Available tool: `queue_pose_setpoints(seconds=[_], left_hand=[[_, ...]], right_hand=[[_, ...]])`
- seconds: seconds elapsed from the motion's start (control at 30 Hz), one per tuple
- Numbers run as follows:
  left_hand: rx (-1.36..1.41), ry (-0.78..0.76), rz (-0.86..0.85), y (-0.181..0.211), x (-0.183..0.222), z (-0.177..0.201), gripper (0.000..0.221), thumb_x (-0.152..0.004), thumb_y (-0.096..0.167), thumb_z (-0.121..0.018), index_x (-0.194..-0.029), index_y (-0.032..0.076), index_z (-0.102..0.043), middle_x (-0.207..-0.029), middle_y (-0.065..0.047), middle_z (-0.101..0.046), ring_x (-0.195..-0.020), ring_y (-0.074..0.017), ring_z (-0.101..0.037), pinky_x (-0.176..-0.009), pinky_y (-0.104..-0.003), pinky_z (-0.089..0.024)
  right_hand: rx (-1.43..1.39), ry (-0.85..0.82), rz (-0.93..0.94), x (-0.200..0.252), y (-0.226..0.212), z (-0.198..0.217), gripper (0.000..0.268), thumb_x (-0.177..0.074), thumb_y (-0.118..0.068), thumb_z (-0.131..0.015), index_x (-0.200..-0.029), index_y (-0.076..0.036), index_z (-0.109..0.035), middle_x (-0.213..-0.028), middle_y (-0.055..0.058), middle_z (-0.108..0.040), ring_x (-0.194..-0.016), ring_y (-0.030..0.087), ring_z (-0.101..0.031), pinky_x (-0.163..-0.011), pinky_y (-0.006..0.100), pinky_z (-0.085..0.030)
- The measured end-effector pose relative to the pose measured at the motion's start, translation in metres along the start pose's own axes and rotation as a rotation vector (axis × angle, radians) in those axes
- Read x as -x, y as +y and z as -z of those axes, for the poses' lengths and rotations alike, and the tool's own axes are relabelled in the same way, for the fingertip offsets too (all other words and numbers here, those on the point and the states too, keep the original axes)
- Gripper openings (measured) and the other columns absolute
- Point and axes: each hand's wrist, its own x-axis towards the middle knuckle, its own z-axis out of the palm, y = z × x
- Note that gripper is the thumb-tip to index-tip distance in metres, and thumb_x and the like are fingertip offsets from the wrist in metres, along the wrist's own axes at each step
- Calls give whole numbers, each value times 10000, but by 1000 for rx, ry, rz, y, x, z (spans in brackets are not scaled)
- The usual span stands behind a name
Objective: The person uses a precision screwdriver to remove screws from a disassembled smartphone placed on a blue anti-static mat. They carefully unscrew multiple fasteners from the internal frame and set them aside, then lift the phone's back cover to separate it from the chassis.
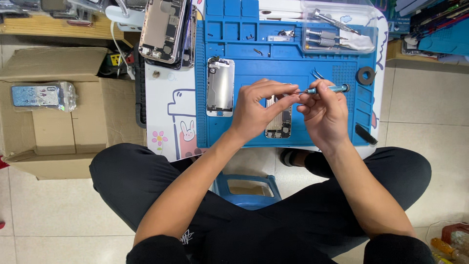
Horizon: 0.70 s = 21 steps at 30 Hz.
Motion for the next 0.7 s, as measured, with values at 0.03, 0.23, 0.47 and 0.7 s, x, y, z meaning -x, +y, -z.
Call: queue_pose_setpoints(seconds=[0.03,0.23,0.47,0.7], left_hand=[[1,-2,1,-1,0,-2,183,-954,249,-792,-1135,234,-778,-992,14,-811,-811,-56,-721,-762,-219,-481],[-49,52,-17,-4,1,-5,178,-916,239,-829,-1088,239,-784,-931,9,-809,-721,-55,-694,-711,-213,-479],[-85,50,-54,-4,1,-5,104,-926,174,-812,-1020,217,-796,-945,-10,-812,-688,-73,-675,-701,-228,-455],[-127,63,-98,-3,1,-6,79,-928,164,-802,-980,223,-795,-936,-1,-811,-696,-93,-682,-721,-236,-465]], right_hand=[[0,2,1,0,0,0,195,-1071,-226,-603,-1090,-32,-616,-924,211,-777,-885,282,-806,-705,324,-697],[-78,10,-19,7,3,-7,185,-1072,-201,-590,-1078,-18,-611,-922,227,-775,-890,300,-801,-690,337,-700],[-113,18,-57,9,4,-11,188,-1063,-193,-596,-1084,-6,-595,-919,229,-775,-896,300,-799,-659,311,-695],[-125,29,-62,10,6,-10,189,-1060,-190,-600,-1086,-3,-588,-912,233,-773,-899,306,-800,-645,313,-696]])
